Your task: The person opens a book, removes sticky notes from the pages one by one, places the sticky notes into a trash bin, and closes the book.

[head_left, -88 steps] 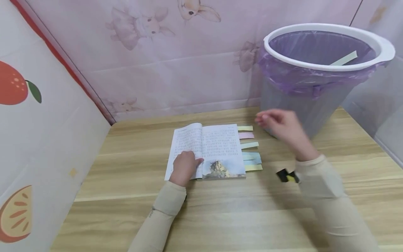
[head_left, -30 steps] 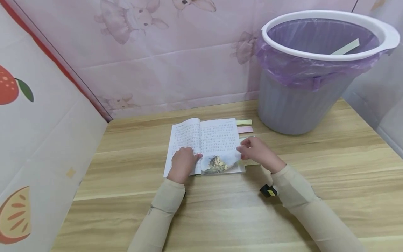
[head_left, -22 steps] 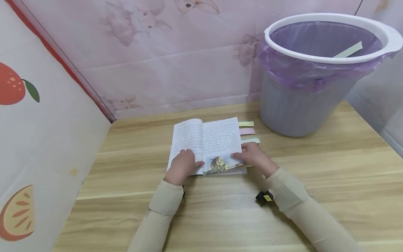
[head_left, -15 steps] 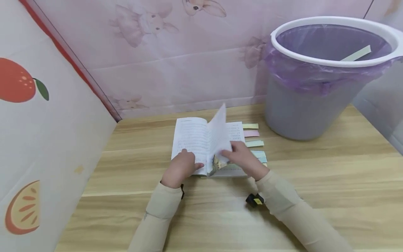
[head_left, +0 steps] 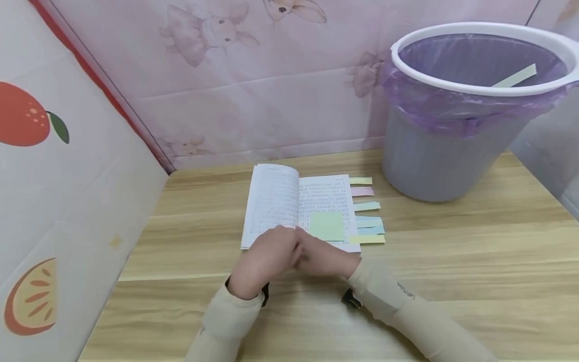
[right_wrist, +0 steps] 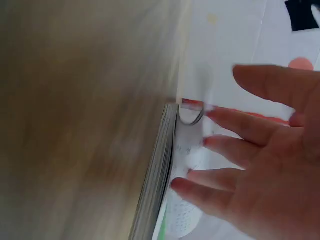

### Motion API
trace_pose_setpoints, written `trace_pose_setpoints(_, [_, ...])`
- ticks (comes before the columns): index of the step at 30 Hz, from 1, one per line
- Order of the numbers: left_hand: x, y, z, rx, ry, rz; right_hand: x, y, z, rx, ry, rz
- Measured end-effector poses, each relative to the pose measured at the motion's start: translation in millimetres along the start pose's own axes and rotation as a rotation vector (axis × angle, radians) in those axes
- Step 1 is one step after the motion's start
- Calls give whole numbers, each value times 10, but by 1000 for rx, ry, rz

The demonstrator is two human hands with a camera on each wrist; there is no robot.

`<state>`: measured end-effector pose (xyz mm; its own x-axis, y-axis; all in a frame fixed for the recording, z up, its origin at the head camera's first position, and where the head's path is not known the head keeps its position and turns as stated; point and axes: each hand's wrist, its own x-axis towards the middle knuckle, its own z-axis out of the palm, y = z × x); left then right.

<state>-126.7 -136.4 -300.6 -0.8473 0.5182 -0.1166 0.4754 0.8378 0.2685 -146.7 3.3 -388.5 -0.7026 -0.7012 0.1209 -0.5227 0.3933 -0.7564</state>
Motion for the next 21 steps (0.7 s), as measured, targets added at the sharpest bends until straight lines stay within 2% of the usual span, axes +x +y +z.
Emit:
trace_pose_setpoints(2, [63,-17,33,16,59,19,-7,-21,17,-71,-33,-25])
trace_pose_setpoints(4, [142,-59,85,41,77,2,-34,-60,20,-144,-73,7])
trace_pose_setpoints(5, [183,-89,117,48,71,-9,-43,-76,20,-188,-89,16])
trace_pose_setpoints(8, [287,-185,219,65,31,0,-68,-112,-7,-220,-138,40])
trace_pose_setpoints(12, [374,-289,326,37,-12,10,-103,-99,-202,-152,-185,0])
trace_pose_setpoints(14, [398,-313,348,22,-18,-6,-132,-76,-372,-147,-144,8])
trace_pose_setpoints(16, [412,-313,354,13,-29,-27,-169,-50,-542,-218,-49,65])
trace_pose_setpoints(19, [423,-286,369,6,-63,-64,-215,5,-694,-442,78,242])
trace_pose_setpoints(21, [425,-260,388,8,-83,-78,-233,41,-715,-598,81,343])
